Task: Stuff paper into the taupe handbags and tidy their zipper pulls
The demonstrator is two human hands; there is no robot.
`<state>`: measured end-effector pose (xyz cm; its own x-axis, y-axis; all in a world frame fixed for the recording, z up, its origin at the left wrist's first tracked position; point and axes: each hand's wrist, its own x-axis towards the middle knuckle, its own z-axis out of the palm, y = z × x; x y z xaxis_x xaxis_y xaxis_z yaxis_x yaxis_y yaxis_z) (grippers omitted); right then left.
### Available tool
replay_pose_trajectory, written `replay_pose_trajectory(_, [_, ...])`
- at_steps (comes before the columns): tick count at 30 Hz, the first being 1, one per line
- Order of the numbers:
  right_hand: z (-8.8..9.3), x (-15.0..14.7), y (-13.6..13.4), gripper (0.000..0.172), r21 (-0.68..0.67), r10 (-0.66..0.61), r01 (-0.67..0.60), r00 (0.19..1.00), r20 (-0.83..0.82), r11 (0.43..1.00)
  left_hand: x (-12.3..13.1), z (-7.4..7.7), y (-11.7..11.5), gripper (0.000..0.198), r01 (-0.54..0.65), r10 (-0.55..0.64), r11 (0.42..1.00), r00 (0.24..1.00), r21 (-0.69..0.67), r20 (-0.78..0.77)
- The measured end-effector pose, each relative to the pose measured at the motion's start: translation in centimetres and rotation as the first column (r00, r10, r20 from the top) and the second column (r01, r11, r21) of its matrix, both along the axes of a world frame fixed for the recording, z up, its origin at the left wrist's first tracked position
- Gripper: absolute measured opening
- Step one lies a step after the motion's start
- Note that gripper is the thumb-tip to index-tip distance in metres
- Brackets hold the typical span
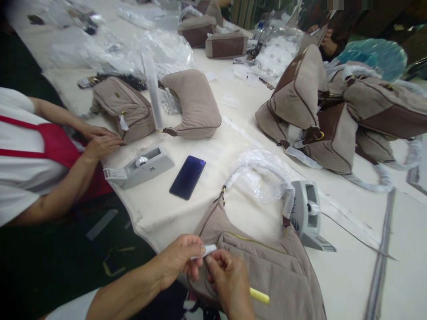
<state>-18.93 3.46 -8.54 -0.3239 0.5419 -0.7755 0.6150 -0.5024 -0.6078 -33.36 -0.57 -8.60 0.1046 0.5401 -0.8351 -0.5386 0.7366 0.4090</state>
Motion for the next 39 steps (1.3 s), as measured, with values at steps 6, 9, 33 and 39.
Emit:
replay_pose_trajectory(6, [-0.9,0.2,-1.9,0.035,0.341,0.017,-0.026,0.999,0.03,0.94,1.5,0.9,-1.0,0.029,-0.093,0.12,0.98,0.981,-0.176,0.15])
replay_pose_trajectory(9, [-1.2,0.1,-1.9,0.039,0.42,0.03,-0.067,0.995,0.093,0.905,2.6,1.5,-1.3,0.029,-0.132,0.144,0.982,0.986,-0.136,0.082])
replay_pose_trajectory(33, [2.8,-3.4,9.0,0.015,0.196,0.735,-0.708,0.653,-0.185,0.678,2.1,0.8,-1.5,0.009,0.128,-0.065,0.985,0.9,0.118,-0.432])
replay_pose_trajectory(39, [1.9,-2.8,8.4,0.012,0.069,0.641,-0.64,0.747,-0.175,0.765,1.8,-0.4,-1.3,0.017,-0.131,0.133,0.991,0.988,0.029,-0.084])
